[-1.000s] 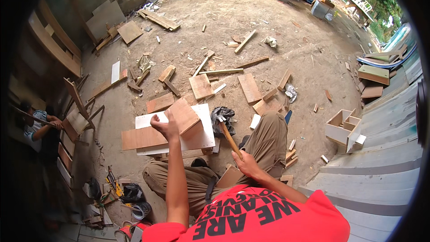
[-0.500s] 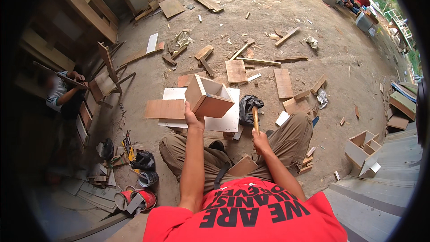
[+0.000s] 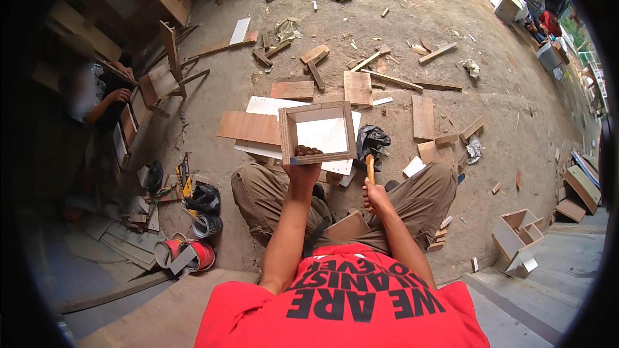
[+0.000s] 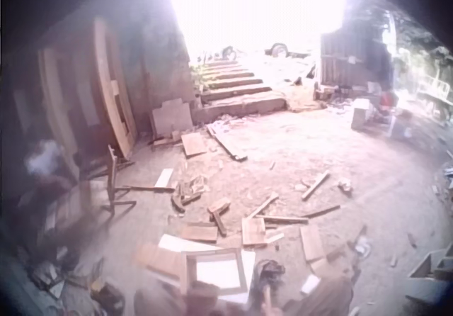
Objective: The person sits on the ground and assembles a small wooden box by hammering nails into the joints. They repeatedly pick up pieces, align them, and hammer them together, then inspect the assembled box.
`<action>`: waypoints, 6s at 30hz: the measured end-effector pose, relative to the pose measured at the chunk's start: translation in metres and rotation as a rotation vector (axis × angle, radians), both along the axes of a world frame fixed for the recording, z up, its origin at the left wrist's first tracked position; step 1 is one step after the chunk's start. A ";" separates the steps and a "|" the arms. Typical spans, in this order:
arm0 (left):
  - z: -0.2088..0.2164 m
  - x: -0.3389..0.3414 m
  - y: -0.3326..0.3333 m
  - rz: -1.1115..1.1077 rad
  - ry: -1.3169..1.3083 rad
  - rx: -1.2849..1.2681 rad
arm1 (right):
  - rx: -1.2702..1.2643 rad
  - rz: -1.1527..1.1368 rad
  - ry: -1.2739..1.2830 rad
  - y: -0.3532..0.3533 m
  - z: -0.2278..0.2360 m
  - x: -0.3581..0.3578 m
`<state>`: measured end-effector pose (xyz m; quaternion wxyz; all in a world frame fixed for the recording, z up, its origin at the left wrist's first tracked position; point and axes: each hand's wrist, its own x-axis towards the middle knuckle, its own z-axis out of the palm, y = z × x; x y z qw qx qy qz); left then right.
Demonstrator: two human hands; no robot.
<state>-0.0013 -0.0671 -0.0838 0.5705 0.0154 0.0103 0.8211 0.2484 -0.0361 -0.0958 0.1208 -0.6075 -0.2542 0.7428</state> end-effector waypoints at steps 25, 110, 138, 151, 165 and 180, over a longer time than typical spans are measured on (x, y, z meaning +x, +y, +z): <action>0.066 0.011 0.016 0.114 -0.194 -0.746 | 0.005 0.142 -0.134 -0.001 -0.002 0.001; 0.056 0.000 0.055 0.293 2.783 -0.330 | 0.058 0.038 -0.070 0.006 0.001 0.003; 0.069 -0.005 0.063 0.158 1.214 -0.979 | 0.068 -0.284 0.184 0.004 0.018 0.011; 0.107 0.015 0.116 0.449 2.684 -0.848 | 0.539 -0.037 -0.359 0.045 -0.033 0.007; 0.101 0.022 0.126 0.275 2.645 -0.894 | 1.281 0.303 -1.119 0.122 -0.151 -0.034; 0.111 0.025 0.131 0.176 2.631 -0.900 | 1.019 0.563 -0.898 0.176 -0.245 -0.057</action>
